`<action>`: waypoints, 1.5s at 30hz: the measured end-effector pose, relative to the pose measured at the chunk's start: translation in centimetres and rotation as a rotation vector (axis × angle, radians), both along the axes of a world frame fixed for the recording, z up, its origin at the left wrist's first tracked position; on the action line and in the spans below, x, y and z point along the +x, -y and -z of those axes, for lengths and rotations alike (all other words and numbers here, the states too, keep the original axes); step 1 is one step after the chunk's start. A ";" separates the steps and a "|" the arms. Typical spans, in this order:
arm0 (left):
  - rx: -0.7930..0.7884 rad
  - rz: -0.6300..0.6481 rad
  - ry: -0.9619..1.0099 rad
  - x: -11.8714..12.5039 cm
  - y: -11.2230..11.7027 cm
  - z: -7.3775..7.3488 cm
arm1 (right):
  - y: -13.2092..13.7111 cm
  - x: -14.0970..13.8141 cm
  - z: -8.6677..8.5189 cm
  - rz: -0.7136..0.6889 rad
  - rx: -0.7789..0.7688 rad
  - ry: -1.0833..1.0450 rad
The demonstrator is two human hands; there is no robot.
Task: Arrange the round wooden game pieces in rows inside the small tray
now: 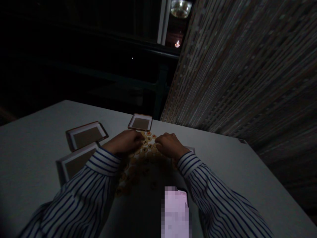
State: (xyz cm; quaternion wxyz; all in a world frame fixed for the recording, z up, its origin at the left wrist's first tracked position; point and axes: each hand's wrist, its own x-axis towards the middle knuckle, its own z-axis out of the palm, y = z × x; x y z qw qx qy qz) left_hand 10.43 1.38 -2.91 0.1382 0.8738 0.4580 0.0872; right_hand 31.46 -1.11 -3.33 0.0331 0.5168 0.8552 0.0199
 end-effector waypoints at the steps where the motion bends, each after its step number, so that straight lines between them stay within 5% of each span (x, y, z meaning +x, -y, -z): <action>1: 0.015 0.008 0.000 0.2 0.1 0.0 | 0.0 -0.1 0.0 -0.008 -0.015 0.000; 13: 0.064 0.057 -0.014 1.3 0.4 0.4 | -0.3 -0.2 -0.7 -0.091 -0.088 0.032; 26: 0.096 0.051 0.013 1.3 0.6 0.2 | -0.8 0.1 -0.1 -0.027 0.015 0.000; 36: 0.099 0.015 0.079 1.8 0.7 0.2 | -1.6 0.9 1.2 0.071 -0.147 -0.767; 45: -0.022 0.002 0.468 3.1 1.3 0.3 | -0.9 0.7 -0.6 0.127 -0.295 -1.096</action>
